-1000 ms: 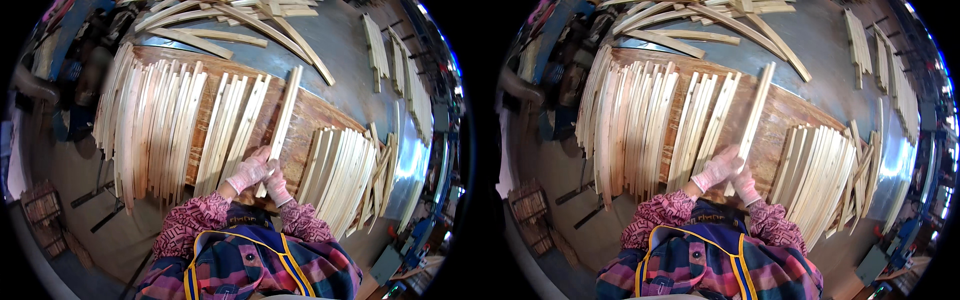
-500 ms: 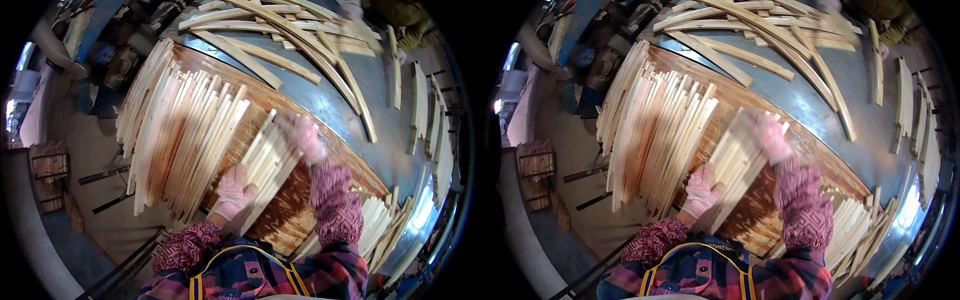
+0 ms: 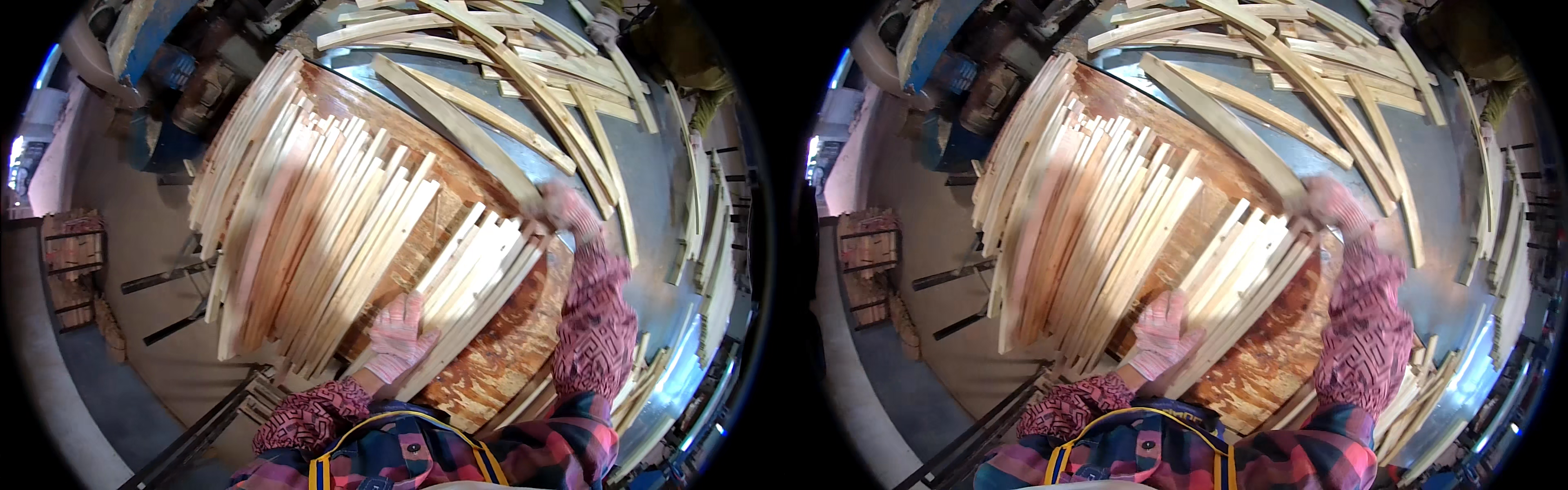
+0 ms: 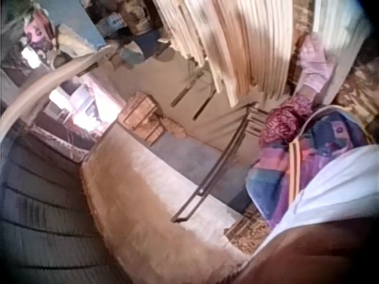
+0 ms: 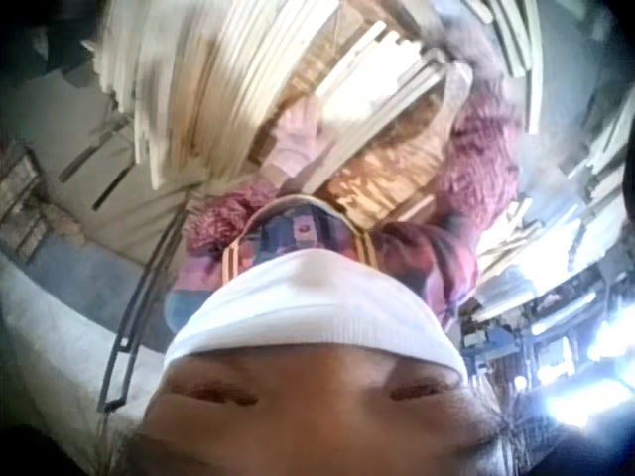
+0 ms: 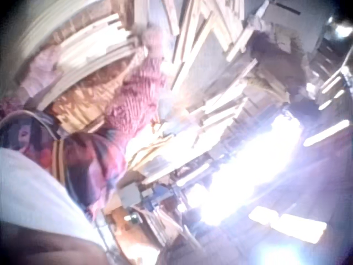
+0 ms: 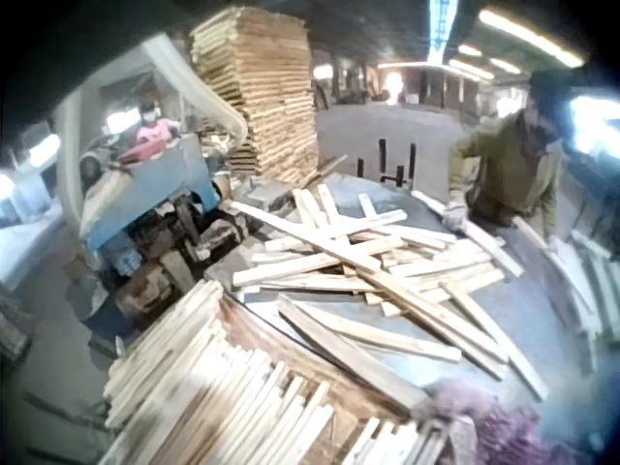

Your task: The person sorts and stacks thin wooden strips on a workbench. They pick up individual strips, inspect them, and place them into a growing pile, occasionally rearranging the stack to keep it neat.

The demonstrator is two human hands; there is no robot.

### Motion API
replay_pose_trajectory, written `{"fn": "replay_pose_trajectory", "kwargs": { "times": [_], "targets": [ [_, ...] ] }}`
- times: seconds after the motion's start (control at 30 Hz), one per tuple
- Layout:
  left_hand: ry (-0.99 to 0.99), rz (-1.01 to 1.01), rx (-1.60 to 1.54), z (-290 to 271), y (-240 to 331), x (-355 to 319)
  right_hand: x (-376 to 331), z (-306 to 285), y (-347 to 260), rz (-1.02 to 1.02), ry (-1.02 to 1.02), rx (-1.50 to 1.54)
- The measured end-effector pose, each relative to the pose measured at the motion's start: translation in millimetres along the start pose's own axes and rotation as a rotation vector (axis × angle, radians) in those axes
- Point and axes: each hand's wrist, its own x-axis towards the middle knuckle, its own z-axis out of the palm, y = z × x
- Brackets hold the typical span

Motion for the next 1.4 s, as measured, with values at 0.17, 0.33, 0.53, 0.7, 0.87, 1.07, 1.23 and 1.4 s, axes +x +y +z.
{"fn": "replay_pose_trajectory", "kwargs": {
  "times": [0.17, 0.33, 0.53, 0.7, 0.87, 1.07, 1.23, 1.4],
  "targets": [
    [-0.078, 0.043, -0.155, 0, -4, 13, -82, 42, 115, -0.148, 0.13, 0.198],
    [0.459, 0.44, 0.287, -65, 3, 94, -83, 67, 116, -0.235, 0.27, -0.258],
    [-0.235, 0.154, 0.512, -180, -22, 136, -4, 45, 81, -0.567, 0.728, -0.954],
    [-0.395, -0.387, -0.373, -155, -72, 92, 99, -9, 42, -0.284, 0.806, -0.588],
    [-0.24, -0.459, -1.351, -173, -66, 93, 119, -27, 55, -0.088, 0.782, -0.595],
    [-0.016, -0.45, -1.356, -229, -108, 86, -7, 21, 65, -0.337, 0.742, -0.505],
    [0.158, -0.54, -0.375, -291, -226, 107, -127, 109, 80, -0.006, 0.634, -0.076],
    [0.413, -0.213, 0.377, -275, -374, 125, -164, 265, 110, 0.014, 0.869, 0.011]
  ]
}}
